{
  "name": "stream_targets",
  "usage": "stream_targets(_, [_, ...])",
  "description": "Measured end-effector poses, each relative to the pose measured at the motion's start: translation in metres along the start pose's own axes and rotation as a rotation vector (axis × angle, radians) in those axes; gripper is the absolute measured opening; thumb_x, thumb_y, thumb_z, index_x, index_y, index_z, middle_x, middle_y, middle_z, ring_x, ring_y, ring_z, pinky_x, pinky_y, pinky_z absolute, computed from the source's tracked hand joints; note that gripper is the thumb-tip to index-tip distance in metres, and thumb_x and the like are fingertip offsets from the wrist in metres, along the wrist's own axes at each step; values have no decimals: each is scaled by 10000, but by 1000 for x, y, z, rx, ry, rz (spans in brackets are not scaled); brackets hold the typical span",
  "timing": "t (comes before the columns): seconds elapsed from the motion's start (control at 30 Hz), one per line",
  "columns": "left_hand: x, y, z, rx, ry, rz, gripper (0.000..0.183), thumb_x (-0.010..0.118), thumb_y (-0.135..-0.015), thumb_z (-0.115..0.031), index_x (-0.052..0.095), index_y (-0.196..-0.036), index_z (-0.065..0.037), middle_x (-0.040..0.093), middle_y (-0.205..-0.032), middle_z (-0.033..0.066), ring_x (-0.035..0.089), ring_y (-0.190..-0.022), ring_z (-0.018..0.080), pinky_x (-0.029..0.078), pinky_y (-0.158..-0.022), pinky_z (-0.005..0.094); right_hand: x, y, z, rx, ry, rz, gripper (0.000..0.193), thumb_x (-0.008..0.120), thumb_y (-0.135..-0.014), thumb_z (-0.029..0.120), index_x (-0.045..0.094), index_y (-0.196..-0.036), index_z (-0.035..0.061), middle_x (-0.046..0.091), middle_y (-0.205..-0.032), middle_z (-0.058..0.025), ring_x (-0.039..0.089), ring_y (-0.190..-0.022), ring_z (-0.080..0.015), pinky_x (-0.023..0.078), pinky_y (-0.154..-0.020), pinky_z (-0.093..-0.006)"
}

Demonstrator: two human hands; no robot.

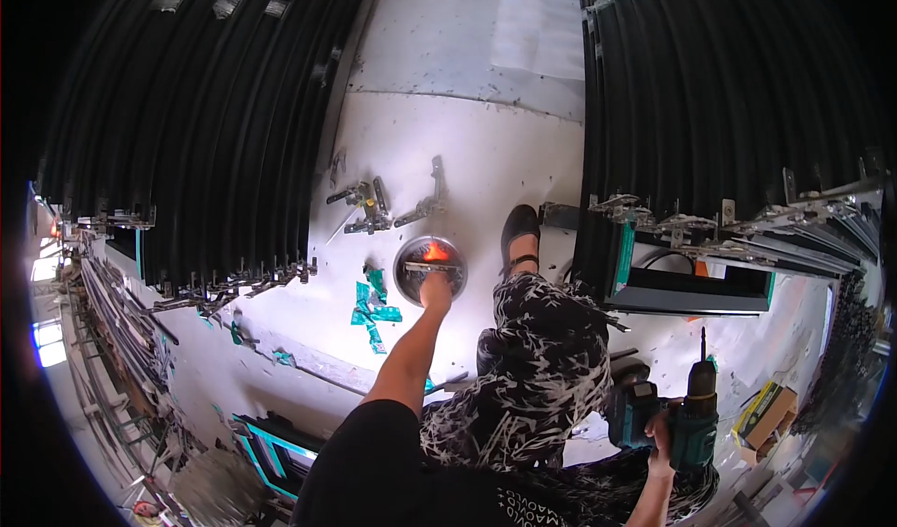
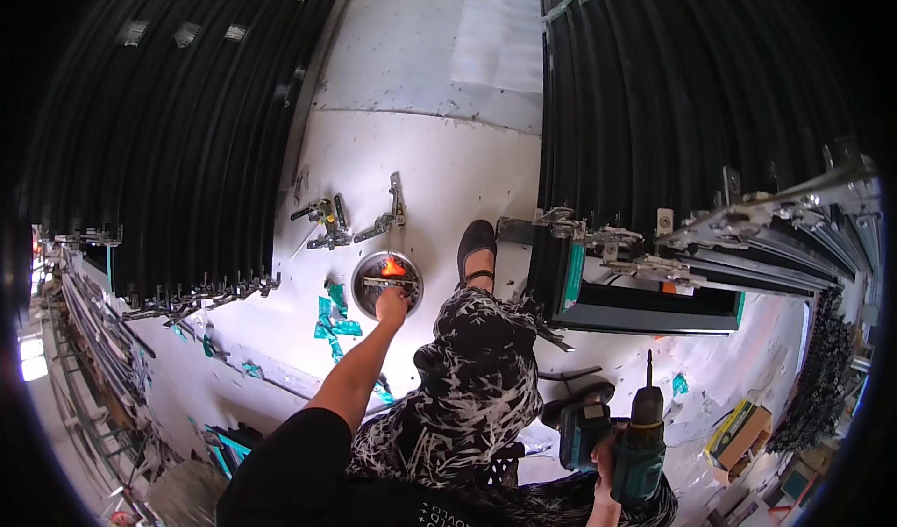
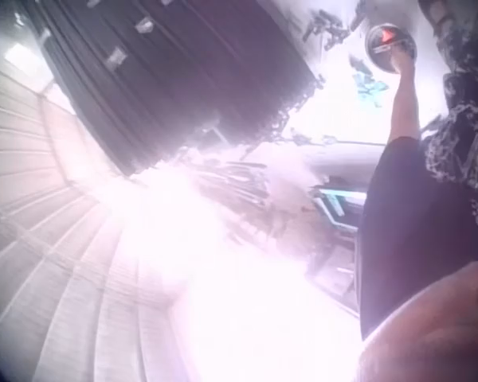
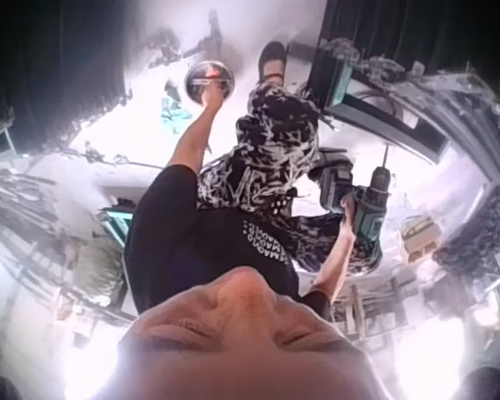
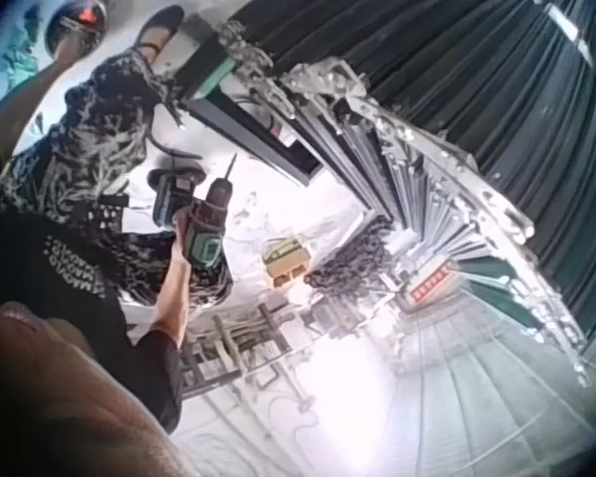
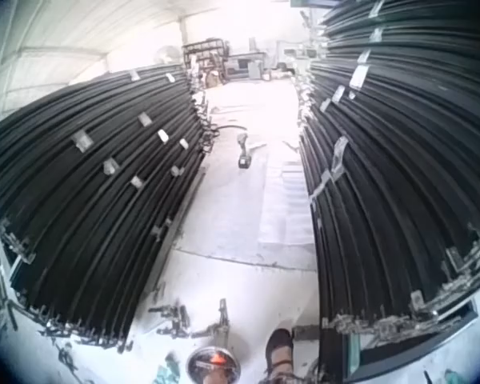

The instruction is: The person uses a power drill to create holes in metal window or door frames, handling a small dish of fasteners and positioning each frame piece before drilling.

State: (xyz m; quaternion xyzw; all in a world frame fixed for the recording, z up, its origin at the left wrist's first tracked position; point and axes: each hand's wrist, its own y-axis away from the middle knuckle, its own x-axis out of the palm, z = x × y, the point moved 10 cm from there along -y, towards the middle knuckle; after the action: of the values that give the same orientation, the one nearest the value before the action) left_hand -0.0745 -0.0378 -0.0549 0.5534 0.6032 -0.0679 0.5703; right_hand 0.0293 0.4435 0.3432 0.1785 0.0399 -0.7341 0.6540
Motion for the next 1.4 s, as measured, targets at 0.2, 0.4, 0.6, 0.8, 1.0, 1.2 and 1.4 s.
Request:
stream_targets(0.2, [0,21,21,15,21,-120,162,667,-746,-228,720,-847,-113,679,-828,144,659,-799,325,519,-714,417,13,-17,23,37,15,-86,281,606,-862,122,503,-1097,8,533,-665,-46,502,-539,-120,401,-508,-243])
stream_targets(0.4, [6,4,102,-240,866,-52,153,686,-737,-110,692,-856,-14,679,-759,96,651,-672,202,517,-589,326,-40,17,-117,5,820,-276,182,581,-838,173,583,-657,155,532,-579,-51,509,-504,-229,413,-484,-339])
stream_targets(0.6, [-36,32,19,-180,1829,511,83,582,-919,-81,590,-976,-21,607,-871,67,589,-779,134,515,-667,222,20,-9,-9,153,-209,-49,463,738,-766,208,524,-1148,57,569,-692,23,525,-619,-82,404,-557,-229])
stream_targets(0.8, [-167,112,-84,83,1982,721,221,533,-930,-63,553,-1121,47,599,-1059,130,582,-961,192,525,-799,247,11,16,47,-187,151,-17,323,728,-768,85,590,-1059,68,604,-869,-29,569,-743,-174,461,-641,-275])
stream_targets(1.0, [-298,185,-222,446,1458,457,265,481,-925,-10,550,-1169,68,623,-1069,179,622,-898,190,525,-823,233,2,18,68,-400,391,-59,191,713,-721,163,687,-908,130,661,-910,-47,637,-844,-263,506,-712,-405])
stream_targets(1.2, [-307,321,-378,718,1157,674,242,564,-946,-216,543,-1069,-9,640,-952,175,620,-765,196,489,-641,264,-3,25,89,-638,525,-72,240,691,-734,150,701,-974,155,676,-999,-38,644,-929,-238,489,-794,-382])
stream_targets(1.4, [-213,346,-446,576,909,881,269,561,-951,-200,567,-1138,-7,637,-955,87,606,-793,132,486,-653,222,-11,12,82,-573,437,-52,222,673,-744,141,690,-965,144,677,-987,-23,645,-920,-205,483,-792,-356])
